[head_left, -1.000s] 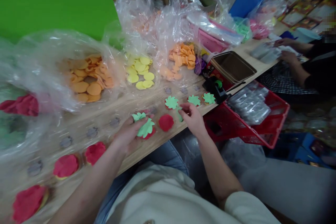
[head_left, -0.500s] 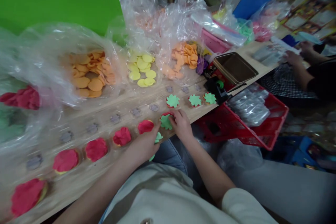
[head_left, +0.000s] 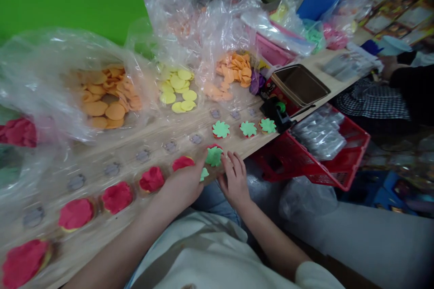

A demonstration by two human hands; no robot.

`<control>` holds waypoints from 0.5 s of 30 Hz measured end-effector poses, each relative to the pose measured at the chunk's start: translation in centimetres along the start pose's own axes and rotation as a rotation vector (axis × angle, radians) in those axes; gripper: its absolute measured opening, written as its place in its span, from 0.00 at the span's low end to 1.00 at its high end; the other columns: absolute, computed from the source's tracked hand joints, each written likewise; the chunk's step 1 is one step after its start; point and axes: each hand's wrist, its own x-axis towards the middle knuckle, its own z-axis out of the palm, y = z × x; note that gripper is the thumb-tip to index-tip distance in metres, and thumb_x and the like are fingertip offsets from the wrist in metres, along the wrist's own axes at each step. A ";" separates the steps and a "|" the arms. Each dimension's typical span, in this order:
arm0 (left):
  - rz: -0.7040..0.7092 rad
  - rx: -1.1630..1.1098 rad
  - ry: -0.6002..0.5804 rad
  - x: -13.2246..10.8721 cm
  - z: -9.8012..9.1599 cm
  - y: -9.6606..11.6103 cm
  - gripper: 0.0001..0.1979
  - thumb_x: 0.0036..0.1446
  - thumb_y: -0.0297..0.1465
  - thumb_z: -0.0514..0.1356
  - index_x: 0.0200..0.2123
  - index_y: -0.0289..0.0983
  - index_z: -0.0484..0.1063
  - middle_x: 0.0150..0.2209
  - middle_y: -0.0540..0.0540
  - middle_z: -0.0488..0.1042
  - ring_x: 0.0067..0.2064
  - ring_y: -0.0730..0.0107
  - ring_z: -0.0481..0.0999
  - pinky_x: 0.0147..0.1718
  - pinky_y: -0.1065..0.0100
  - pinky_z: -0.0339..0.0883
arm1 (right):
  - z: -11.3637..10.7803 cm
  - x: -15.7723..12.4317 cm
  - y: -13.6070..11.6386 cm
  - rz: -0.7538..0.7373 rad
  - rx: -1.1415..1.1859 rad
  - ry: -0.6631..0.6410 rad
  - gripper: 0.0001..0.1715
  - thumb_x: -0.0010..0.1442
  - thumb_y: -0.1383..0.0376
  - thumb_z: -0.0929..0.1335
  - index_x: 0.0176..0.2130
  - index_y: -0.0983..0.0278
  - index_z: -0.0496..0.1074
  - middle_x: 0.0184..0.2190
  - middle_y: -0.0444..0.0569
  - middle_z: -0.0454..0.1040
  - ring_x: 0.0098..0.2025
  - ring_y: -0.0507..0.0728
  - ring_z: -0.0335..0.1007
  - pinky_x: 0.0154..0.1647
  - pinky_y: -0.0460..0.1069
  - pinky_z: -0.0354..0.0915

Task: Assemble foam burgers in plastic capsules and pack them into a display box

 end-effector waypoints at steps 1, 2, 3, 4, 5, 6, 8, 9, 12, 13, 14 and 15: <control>0.020 0.006 -0.012 -0.2 0.0 -0.2 0.34 0.57 0.31 0.48 0.64 0.39 0.37 0.32 0.39 0.75 0.30 0.59 0.75 0.28 0.67 0.65 | -0.1 -0.2 0.1 -0.004 -0.002 0.001 0.25 0.58 0.66 0.62 0.56 0.64 0.62 0.59 0.57 0.55 0.63 0.64 0.42 0.57 0.62 0.54; 0.035 0.005 -0.037 -0.2 0.1 -0.4 0.34 0.56 0.29 0.49 0.64 0.39 0.38 0.33 0.39 0.75 0.31 0.59 0.75 0.28 0.67 0.65 | -0.3 -0.3 0.2 -0.008 -0.010 -0.007 0.24 0.58 0.66 0.62 0.55 0.64 0.63 0.58 0.57 0.57 0.63 0.65 0.43 0.56 0.62 0.55; 0.034 0.005 -0.065 -0.3 0.3 -0.5 0.34 0.55 0.27 0.49 0.64 0.39 0.39 0.33 0.39 0.75 0.31 0.59 0.75 0.28 0.66 0.65 | -0.4 -0.5 0.2 -0.013 -0.021 -0.021 0.23 0.58 0.66 0.63 0.53 0.63 0.65 0.58 0.57 0.57 0.63 0.65 0.43 0.55 0.62 0.55; 0.020 0.007 -0.089 -0.2 0.5 -0.5 0.34 0.54 0.26 0.49 0.63 0.38 0.40 0.32 0.39 0.75 0.31 0.59 0.75 0.28 0.66 0.65 | -0.5 -0.5 0.2 -0.018 -0.027 -0.036 0.22 0.58 0.65 0.63 0.52 0.63 0.66 0.58 0.57 0.57 0.63 0.66 0.42 0.55 0.63 0.56; 0.004 0.013 -0.106 -0.1 0.7 -0.5 0.34 0.54 0.26 0.49 0.63 0.37 0.40 0.32 0.39 0.75 0.31 0.59 0.76 0.28 0.66 0.65 | -0.6 -0.4 0.2 -0.022 -0.022 -0.043 0.21 0.58 0.66 0.63 0.52 0.62 0.66 0.58 0.56 0.57 0.63 0.67 0.42 0.54 0.63 0.56; -0.011 0.023 -0.118 0.0 0.9 -0.4 0.34 0.54 0.25 0.49 0.63 0.35 0.41 0.31 0.38 0.75 0.31 0.58 0.76 0.28 0.67 0.65 | -0.8 -0.2 0.2 -0.021 -0.007 -0.040 0.21 0.58 0.67 0.63 0.52 0.62 0.66 0.57 0.56 0.58 0.62 0.66 0.44 0.54 0.62 0.56; -0.019 0.038 -0.124 0.3 1.2 -0.1 0.35 0.52 0.24 0.49 0.63 0.33 0.40 0.30 0.38 0.75 0.30 0.58 0.76 0.27 0.67 0.66 | -1.1 1.0 0.4 0.020 0.034 -0.004 0.21 0.59 0.68 0.61 0.52 0.63 0.66 0.52 0.55 0.63 0.58 0.63 0.52 0.54 0.59 0.58; -0.012 0.037 -0.119 0.4 1.2 0.0 0.36 0.52 0.24 0.50 0.63 0.33 0.40 0.30 0.39 0.75 0.30 0.58 0.76 0.27 0.67 0.65 | -1.3 1.9 0.6 0.050 0.045 0.020 0.20 0.59 0.68 0.61 0.52 0.64 0.66 0.49 0.55 0.65 0.54 0.61 0.56 0.53 0.58 0.59; -0.010 0.028 -0.062 0.5 0.9 0.3 0.37 0.52 0.25 0.50 0.63 0.32 0.37 0.28 0.40 0.75 0.29 0.58 0.76 0.26 0.67 0.65 | -1.6 4.7 1.2 0.072 -0.002 0.017 0.20 0.61 0.63 0.61 0.52 0.65 0.66 0.44 0.56 0.67 0.47 0.60 0.60 0.50 0.56 0.61; -0.020 0.033 -0.041 0.5 0.8 0.4 0.36 0.53 0.27 0.50 0.63 0.32 0.36 0.28 0.40 0.75 0.29 0.58 0.76 0.26 0.67 0.65 | -1.5 5.5 1.3 0.039 -0.029 -0.012 0.19 0.60 0.62 0.62 0.51 0.64 0.67 0.45 0.56 0.66 0.48 0.61 0.60 0.50 0.57 0.61; -0.030 0.042 -0.029 0.4 0.7 0.4 0.36 0.54 0.29 0.51 0.63 0.33 0.36 0.28 0.40 0.75 0.29 0.58 0.76 0.26 0.67 0.65 | -1.3 6.0 1.3 -0.004 -0.050 -0.049 0.19 0.60 0.62 0.62 0.50 0.62 0.68 0.47 0.57 0.65 0.49 0.62 0.59 0.50 0.58 0.60; -0.042 0.049 -0.026 0.4 0.5 0.3 0.37 0.55 0.30 0.51 0.63 0.33 0.36 0.28 0.40 0.75 0.29 0.58 0.75 0.26 0.67 0.64 | -1.0 6.4 1.3 -0.040 -0.062 -0.082 0.18 0.59 0.62 0.63 0.49 0.61 0.68 0.50 0.56 0.64 0.51 0.63 0.57 0.50 0.59 0.60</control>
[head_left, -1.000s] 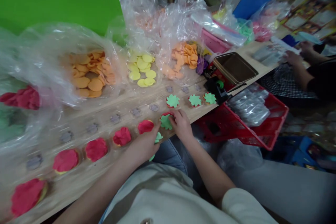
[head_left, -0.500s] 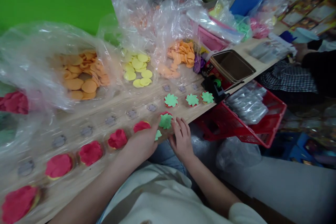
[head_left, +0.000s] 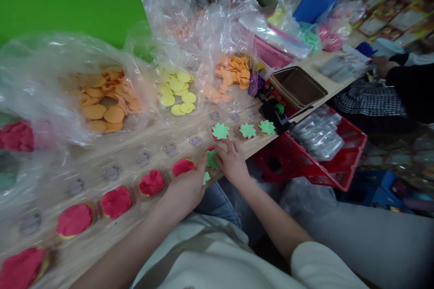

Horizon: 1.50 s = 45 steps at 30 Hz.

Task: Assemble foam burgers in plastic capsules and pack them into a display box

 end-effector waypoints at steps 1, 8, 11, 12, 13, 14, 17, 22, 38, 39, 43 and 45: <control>-0.009 0.003 -0.002 -0.1 -0.1 -0.1 0.37 0.55 0.31 0.52 0.63 0.34 0.37 0.29 0.40 0.75 0.29 0.59 0.75 0.26 0.68 0.64 | 0.3 0.2 0.0 -0.026 -0.003 -0.023 0.17 0.59 0.63 0.64 0.48 0.60 0.68 0.52 0.56 0.62 0.53 0.63 0.55 0.50 0.60 0.60; 0.020 -0.008 0.007 -0.6 0.1 -0.4 0.36 0.54 0.28 0.51 0.64 0.36 0.38 0.29 0.40 0.75 0.29 0.58 0.75 0.26 0.67 0.65 | 1.4 0.9 0.6 -0.093 0.178 -0.010 0.08 0.56 0.66 0.65 0.39 0.63 0.70 0.53 0.53 0.61 0.58 0.61 0.51 0.56 0.60 0.55; 0.034 -0.003 -0.016 -0.7 0.2 -0.3 0.34 0.53 0.25 0.49 0.63 0.35 0.43 0.29 0.40 0.75 0.28 0.57 0.75 0.25 0.66 0.65 | 1.1 1.0 0.9 -0.084 0.199 0.019 0.12 0.55 0.65 0.66 0.41 0.64 0.69 0.51 0.55 0.63 0.57 0.61 0.53 0.56 0.60 0.56; 0.038 -0.009 -0.018 -0.8 0.2 -0.2 0.34 0.52 0.24 0.49 0.63 0.35 0.45 0.28 0.40 0.75 0.28 0.57 0.75 0.25 0.65 0.65 | 0.9 0.7 0.9 -0.071 0.192 0.041 0.13 0.56 0.65 0.65 0.43 0.64 0.69 0.51 0.55 0.63 0.56 0.60 0.53 0.56 0.59 0.56; 0.040 -0.017 -0.019 -0.8 0.2 -0.1 0.33 0.52 0.24 0.48 0.63 0.34 0.45 0.28 0.40 0.75 0.28 0.57 0.76 0.25 0.65 0.65 | 0.8 0.1 0.9 -0.051 0.180 0.068 0.14 0.57 0.65 0.64 0.44 0.65 0.68 0.50 0.56 0.64 0.56 0.60 0.54 0.56 0.59 0.56; 0.039 -0.023 -0.022 -0.9 0.1 -0.1 0.34 0.52 0.24 0.48 0.63 0.34 0.44 0.28 0.39 0.75 0.28 0.57 0.76 0.25 0.65 0.65 | 0.6 -0.6 0.7 -0.029 0.159 0.088 0.14 0.59 0.66 0.63 0.45 0.65 0.68 0.50 0.56 0.65 0.56 0.60 0.54 0.56 0.59 0.56; 0.028 -0.052 -0.069 -0.9 -0.1 -0.1 0.36 0.51 0.25 0.50 0.63 0.33 0.41 0.30 0.38 0.75 0.30 0.56 0.76 0.26 0.64 0.66 | 0.6 -3.2 0.1 0.029 0.054 0.071 0.18 0.60 0.65 0.61 0.50 0.64 0.67 0.54 0.56 0.62 0.59 0.63 0.50 0.55 0.60 0.56; 0.054 -0.083 -0.085 -0.4 0.5 -0.5 0.36 0.49 0.24 0.50 0.63 0.33 0.42 0.32 0.38 0.76 0.31 0.55 0.76 0.26 0.64 0.65 | 1.2 -6.2 -0.9 0.056 -0.057 -0.006 0.28 0.59 0.61 0.63 0.58 0.64 0.59 0.61 0.60 0.52 0.63 0.68 0.40 0.54 0.63 0.55; -0.216 -1.962 -0.212 -2.6 -0.5 -3.9 0.18 0.52 0.32 0.58 0.48 0.35 0.66 0.48 0.40 0.71 0.46 0.60 0.73 0.43 0.62 0.68 | -0.4 -4.0 -1.3 0.146 0.236 0.118 0.23 0.59 0.59 0.62 0.53 0.62 0.65 0.59 0.57 0.56 0.62 0.66 0.45 0.57 0.64 0.51; -0.243 -2.078 -0.206 -2.7 -0.6 -4.0 0.18 0.51 0.29 0.59 0.47 0.34 0.67 0.48 0.40 0.71 0.46 0.61 0.73 0.44 0.63 0.68 | -0.6 -3.5 -2.0 0.175 0.385 0.096 0.22 0.60 0.59 0.61 0.52 0.63 0.66 0.55 0.57 0.61 0.59 0.64 0.53 0.55 0.62 0.56; -0.295 -2.176 0.063 -2.7 -0.3 -3.6 0.17 0.47 0.26 0.63 0.43 0.34 0.69 0.44 0.42 0.73 0.42 0.66 0.74 0.41 0.67 0.70 | -0.2 -1.5 -5.7 0.340 1.016 -0.251 0.19 0.56 0.56 0.64 0.43 0.65 0.69 0.32 0.48 0.73 0.30 0.54 0.70 0.31 0.51 0.69; -0.317 -2.132 0.183 -2.9 0.0 -4.0 0.16 0.47 0.29 0.64 0.41 0.35 0.69 0.42 0.44 0.73 0.39 0.68 0.74 0.37 0.68 0.70 | 0.5 -0.7 -6.7 0.419 1.103 -0.273 0.16 0.51 0.56 0.67 0.36 0.65 0.70 0.25 0.45 0.71 0.24 0.52 0.67 0.26 0.49 0.67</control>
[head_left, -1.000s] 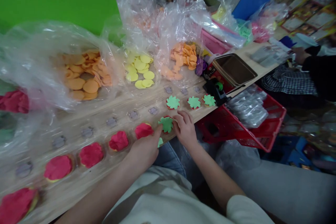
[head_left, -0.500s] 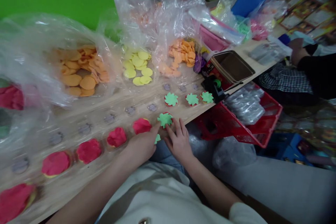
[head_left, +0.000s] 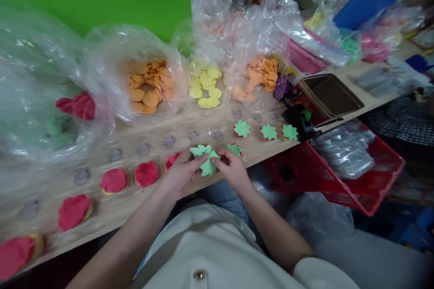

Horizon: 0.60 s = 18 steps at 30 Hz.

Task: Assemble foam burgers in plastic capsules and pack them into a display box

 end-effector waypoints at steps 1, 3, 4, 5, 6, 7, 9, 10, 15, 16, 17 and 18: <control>0.037 0.012 0.035 0.0 -0.5 0.2 0.16 0.47 0.31 0.64 0.41 0.35 0.69 0.41 0.45 0.73 0.39 0.69 0.74 0.37 0.68 0.70 | 0.2 0.4 0.0 -0.005 -0.003 0.050 0.14 0.50 0.56 0.67 0.33 0.65 0.69 0.25 0.44 0.70 0.25 0.52 0.66 0.27 0.48 0.67; 0.114 0.033 0.123 -0.3 -2.0 0.8 0.15 0.48 0.33 0.64 0.39 0.35 0.68 0.38 0.47 0.73 0.36 0.70 0.74 0.34 0.68 0.70 | -0.1 1.2 -0.1 -0.066 -0.064 0.173 0.13 0.51 0.57 0.67 0.34 0.64 0.68 0.28 0.45 0.71 0.28 0.53 0.68 0.31 0.49 0.67; 0.153 0.058 0.172 -0.5 -2.9 1.2 0.15 0.47 0.34 0.64 0.38 0.35 0.68 0.35 0.48 0.73 0.35 0.70 0.74 0.32 0.69 0.70 | -0.4 1.6 -0.2 -0.108 -0.106 0.208 0.14 0.51 0.58 0.67 0.36 0.64 0.68 0.30 0.46 0.72 0.31 0.53 0.69 0.34 0.49 0.67; 0.188 0.107 0.222 -0.7 -3.8 1.7 0.14 0.47 0.35 0.64 0.37 0.35 0.68 0.32 0.49 0.72 0.32 0.72 0.73 0.29 0.71 0.69 | -0.7 1.9 -0.3 -0.153 -0.143 0.212 0.15 0.51 0.60 0.67 0.38 0.64 0.68 0.32 0.47 0.72 0.34 0.54 0.70 0.37 0.50 0.66; 0.211 0.181 0.257 -1.0 -4.5 2.0 0.14 0.47 0.36 0.64 0.36 0.35 0.67 0.29 0.51 0.71 0.30 0.73 0.72 0.27 0.73 0.67 | -0.8 2.2 -0.3 -0.193 -0.173 0.179 0.16 0.51 0.61 0.67 0.41 0.64 0.67 0.34 0.47 0.73 0.36 0.54 0.70 0.39 0.50 0.66; 0.220 0.271 0.273 -1.3 -5.2 2.3 0.15 0.47 0.37 0.64 0.35 0.35 0.67 0.27 0.52 0.70 0.28 0.75 0.71 0.24 0.75 0.65 | -0.7 2.6 -0.3 -0.225 -0.196 0.116 0.17 0.51 0.62 0.67 0.42 0.63 0.67 0.35 0.47 0.73 0.38 0.54 0.70 0.40 0.49 0.66; 0.186 0.461 0.234 -2.0 -6.0 2.5 0.16 0.48 0.38 0.62 0.38 0.36 0.67 0.27 0.52 0.69 0.26 0.75 0.70 0.22 0.75 0.64 | 0.1 3.2 -0.1 -0.257 -0.267 -0.037 0.17 0.52 0.64 0.67 0.44 0.62 0.66 0.36 0.47 0.73 0.38 0.54 0.70 0.40 0.49 0.66; 0.158 0.545 0.189 -2.3 -6.2 2.3 0.18 0.49 0.39 0.60 0.41 0.37 0.67 0.29 0.50 0.70 0.26 0.74 0.70 0.22 0.74 0.64 | 0.6 3.5 0.1 -0.270 -0.334 -0.090 0.17 0.53 0.65 0.67 0.45 0.62 0.66 0.36 0.47 0.73 0.38 0.54 0.70 0.40 0.49 0.66; 0.182 1.077 -0.036 -3.0 -5.5 0.4 0.28 0.54 0.37 0.54 0.58 0.43 0.54 0.43 0.43 0.71 0.31 0.67 0.74 0.30 0.68 0.66 | 2.2 3.9 1.4 -0.413 -0.732 -0.068 0.18 0.55 0.67 0.64 0.47 0.63 0.67 0.41 0.51 0.71 0.43 0.57 0.67 0.45 0.53 0.63; 0.181 1.186 -0.060 -2.9 -5.2 0.2 0.30 0.54 0.35 0.53 0.60 0.44 0.50 0.43 0.43 0.72 0.31 0.67 0.74 0.31 0.67 0.66 | 2.1 3.6 1.3 -0.448 -0.773 -0.054 0.18 0.56 0.66 0.64 0.48 0.63 0.67 0.41 0.52 0.71 0.44 0.57 0.66 0.46 0.53 0.63; 0.164 1.279 -0.075 -2.6 -4.8 0.0 0.32 0.54 0.34 0.52 0.62 0.44 0.46 0.43 0.43 0.73 0.30 0.67 0.74 0.31 0.68 0.65 | 1.9 3.3 1.2 -0.476 -0.804 -0.041 0.18 0.56 0.66 0.64 0.48 0.64 0.67 0.41 0.52 0.70 0.44 0.58 0.65 0.46 0.53 0.63; 0.138 1.354 -0.085 -2.3 -4.5 -0.1 0.34 0.55 0.33 0.52 0.63 0.45 0.42 0.42 0.43 0.73 0.29 0.67 0.74 0.30 0.68 0.64 | 1.7 2.8 1.0 -0.498 -0.830 -0.027 0.18 0.57 0.65 0.64 0.48 0.64 0.67 0.40 0.53 0.70 0.43 0.58 0.65 0.46 0.53 0.63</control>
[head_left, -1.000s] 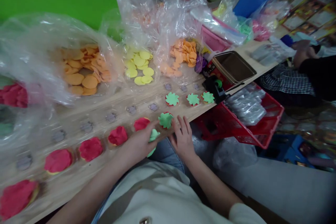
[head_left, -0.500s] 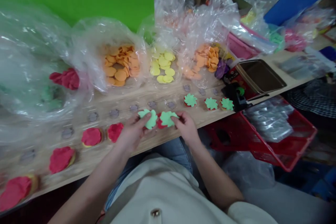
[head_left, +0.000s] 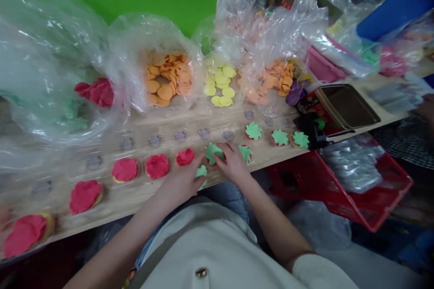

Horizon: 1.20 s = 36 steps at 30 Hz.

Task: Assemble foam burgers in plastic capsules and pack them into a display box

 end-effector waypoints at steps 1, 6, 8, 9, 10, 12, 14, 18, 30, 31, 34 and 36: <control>-0.016 0.062 -0.025 0.4 0.1 0.3 0.35 0.54 0.32 0.51 0.63 0.44 0.39 0.41 0.43 0.74 0.27 0.67 0.74 0.29 0.68 0.64 | -0.5 -0.4 -0.2 -0.006 -0.029 0.014 0.18 0.58 0.64 0.63 0.48 0.65 0.67 0.40 0.53 0.70 0.43 0.58 0.64 0.46 0.53 0.62; -0.084 0.329 -0.115 2.2 0.7 0.8 0.38 0.51 0.30 0.52 0.63 0.38 0.38 0.35 0.39 0.75 0.30 0.60 0.75 0.29 0.66 0.63 | -1.5 -2.9 -1.2 0.008 -0.233 0.063 0.18 0.59 0.70 0.60 0.49 0.66 0.67 0.46 0.54 0.69 0.51 0.61 0.59 0.52 0.57 0.56; -0.077 0.382 -0.116 2.4 1.0 0.8 0.37 0.50 0.29 0.52 0.63 0.37 0.40 0.32 0.39 0.76 0.30 0.58 0.76 0.30 0.65 0.63 | -0.9 -3.7 -1.3 0.022 -0.316 0.031 0.21 0.58 0.71 0.60 0.52 0.65 0.65 0.53 0.55 0.64 0.57 0.64 0.52 0.53 0.60 0.55; -0.065 0.389 -0.105 2.5 1.2 0.7 0.37 0.50 0.28 0.52 0.63 0.36 0.41 0.31 0.39 0.75 0.30 0.57 0.75 0.30 0.64 0.63 | -0.5 -4.0 -1.3 0.030 -0.350 0.011 0.22 0.58 0.71 0.61 0.53 0.65 0.64 0.56 0.55 0.61 0.59 0.66 0.48 0.53 0.61 0.54; -0.055 0.385 -0.085 2.4 1.3 0.7 0.37 0.50 0.28 0.52 0.63 0.36 0.43 0.30 0.39 0.75 0.30 0.56 0.75 0.31 0.62 0.64 | -0.1 -4.3 -1.2 0.033 -0.374 -0.003 0.24 0.58 0.71 0.61 0.54 0.65 0.63 0.57 0.55 0.59 0.61 0.67 0.44 0.54 0.62 0.53; -0.025 0.313 -0.024 2.0 1.1 0.5 0.35 0.50 0.28 0.53 0.62 0.36 0.47 0.31 0.39 0.75 0.33 0.54 0.75 0.34 0.59 0.64 | 0.3 -4.6 -1.0 0.022 -0.386 -0.008 0.25 0.57 0.72 0.61 0.55 0.66 0.62 0.59 0.56 0.57 0.62 0.68 0.41 0.55 0.64 0.52; 0.037 0.133 0.052 1.3 0.3 0.3 0.31 0.50 0.30 0.55 0.59 0.39 0.54 0.39 0.38 0.74 0.40 0.53 0.74 0.39 0.58 0.63 | 0.0 -4.8 -0.8 0.003 -0.339 0.031 0.25 0.57 0.73 0.60 0.54 0.65 0.62 0.57 0.57 0.59 0.62 0.67 0.43 0.56 0.64 0.51; 0.060 -0.488 0.081 -0.6 -1.8 -0.7 0.20 0.53 0.35 0.57 0.50 0.41 0.63 0.48 0.42 0.69 0.47 0.59 0.70 0.43 0.62 0.64 | -1.3 -4.4 -1.6 0.097 0.044 0.226 0.20 0.58 0.71 0.59 0.49 0.64 0.66 0.49 0.56 0.67 0.54 0.61 0.59 0.53 0.58 0.59; -0.134 -0.932 0.225 -2.5 -2.3 -3.1 0.18 0.49 0.38 0.61 0.42 0.36 0.67 0.35 0.47 0.71 0.36 0.68 0.72 0.34 0.67 0.68 | 0.9 1.3 -6.1 0.404 0.931 -0.177 0.13 0.52 0.57 0.66 0.32 0.64 0.68 0.24 0.41 0.68 0.23 0.49 0.65 0.24 0.46 0.66; -0.126 -0.872 0.308 -2.6 -2.7 -3.9 0.19 0.49 0.38 0.61 0.43 0.35 0.67 0.36 0.46 0.71 0.37 0.67 0.72 0.37 0.65 0.67 | 0.9 1.7 -6.1 0.349 0.812 -0.106 0.12 0.54 0.57 0.65 0.33 0.64 0.68 0.25 0.42 0.69 0.24 0.50 0.66 0.26 0.46 0.66; -0.114 -0.640 0.577 -3.2 -3.8 -5.9 0.19 0.51 0.39 0.59 0.44 0.35 0.67 0.37 0.45 0.72 0.40 0.64 0.72 0.43 0.62 0.64 | 1.6 2.2 -6.1 0.026 0.367 0.010 0.09 0.58 0.63 0.63 0.37 0.63 0.69 0.33 0.47 0.72 0.34 0.53 0.69 0.37 0.49 0.66; -0.087 -0.503 0.604 -3.9 -3.8 -6.8 0.17 0.53 0.39 0.57 0.43 0.35 0.68 0.39 0.44 0.73 0.42 0.62 0.72 0.44 0.62 0.64 | 2.5 1.7 -6.2 -0.228 0.094 -0.066 0.09 0.60 0.67 0.62 0.38 0.63 0.70 0.37 0.50 0.73 0.42 0.55 0.67 0.45 0.52 0.63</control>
